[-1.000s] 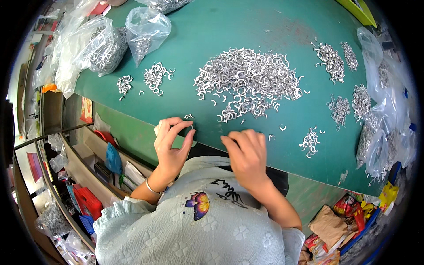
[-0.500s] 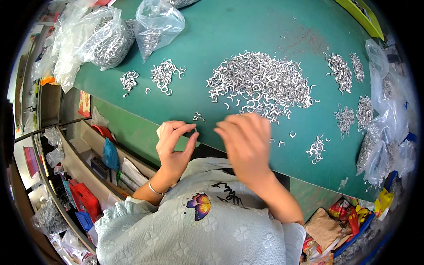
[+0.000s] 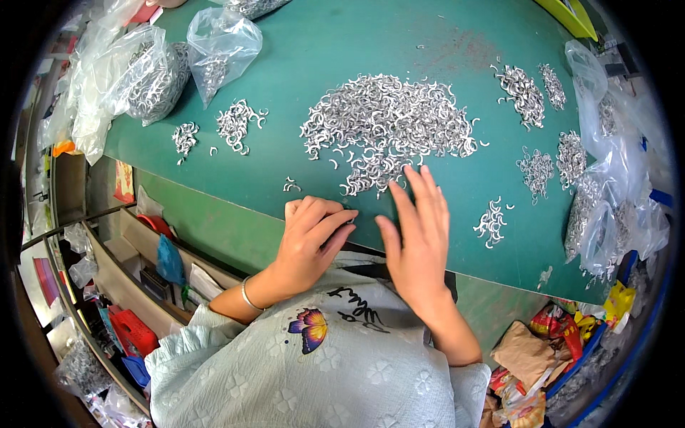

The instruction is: The person sorts small C-shaped metal components by hand on a green work surface, moving them from a large central pile into smaller organized groups.

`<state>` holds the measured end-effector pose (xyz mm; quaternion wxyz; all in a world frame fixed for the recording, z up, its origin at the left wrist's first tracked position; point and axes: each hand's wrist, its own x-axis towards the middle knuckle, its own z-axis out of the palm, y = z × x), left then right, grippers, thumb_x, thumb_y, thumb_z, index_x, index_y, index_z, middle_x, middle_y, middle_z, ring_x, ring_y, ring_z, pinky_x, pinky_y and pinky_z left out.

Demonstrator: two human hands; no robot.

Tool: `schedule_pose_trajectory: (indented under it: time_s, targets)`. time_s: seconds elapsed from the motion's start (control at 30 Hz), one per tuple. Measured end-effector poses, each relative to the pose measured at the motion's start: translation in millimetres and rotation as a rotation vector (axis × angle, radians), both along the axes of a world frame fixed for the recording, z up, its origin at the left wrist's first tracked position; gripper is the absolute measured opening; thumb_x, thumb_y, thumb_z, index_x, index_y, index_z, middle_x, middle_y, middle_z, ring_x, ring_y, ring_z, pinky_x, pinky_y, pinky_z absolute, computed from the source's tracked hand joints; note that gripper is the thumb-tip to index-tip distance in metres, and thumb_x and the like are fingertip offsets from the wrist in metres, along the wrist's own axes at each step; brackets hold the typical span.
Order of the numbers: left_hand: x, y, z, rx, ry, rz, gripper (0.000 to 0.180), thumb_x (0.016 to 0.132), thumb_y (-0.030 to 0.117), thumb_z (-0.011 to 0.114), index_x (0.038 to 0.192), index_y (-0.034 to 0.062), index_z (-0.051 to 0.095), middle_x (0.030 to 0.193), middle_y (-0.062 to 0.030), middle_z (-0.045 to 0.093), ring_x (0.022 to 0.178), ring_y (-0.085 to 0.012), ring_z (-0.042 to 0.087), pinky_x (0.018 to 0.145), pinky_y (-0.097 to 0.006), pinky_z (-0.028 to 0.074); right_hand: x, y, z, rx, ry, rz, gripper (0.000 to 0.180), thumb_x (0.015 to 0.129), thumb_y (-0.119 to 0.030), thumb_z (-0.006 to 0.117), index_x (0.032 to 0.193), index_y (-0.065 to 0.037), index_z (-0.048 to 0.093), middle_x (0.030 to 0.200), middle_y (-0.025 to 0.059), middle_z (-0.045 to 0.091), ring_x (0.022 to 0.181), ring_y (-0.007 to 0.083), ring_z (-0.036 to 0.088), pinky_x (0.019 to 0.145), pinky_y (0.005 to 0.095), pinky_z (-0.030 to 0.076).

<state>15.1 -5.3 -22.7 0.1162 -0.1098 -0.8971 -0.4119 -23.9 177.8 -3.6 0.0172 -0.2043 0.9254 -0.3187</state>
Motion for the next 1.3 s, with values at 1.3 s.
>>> schedule_pose_trajectory:
  time_s: [1.3]
  targets:
    - [-9.0, 19.7, -5.7, -0.062, -0.003, -0.018, 0.026, 0.074, 0.008, 0.077, 0.100, 0.0092, 0.070, 0.100, -0.0015, 0.058, 0.092, -0.0208, 0.054, 0.079, -0.039, 0.031, 18.9, 21.8, 16.2, 0.200, 0.001, 0.093, 0.038, 0.081, -0.020, 0.071, 0.117, -0.008, 0.067, 0.143, 0.0147, 0.044, 0.136, 0.0416, 0.032, 0.107, 0.0597, 0.024]
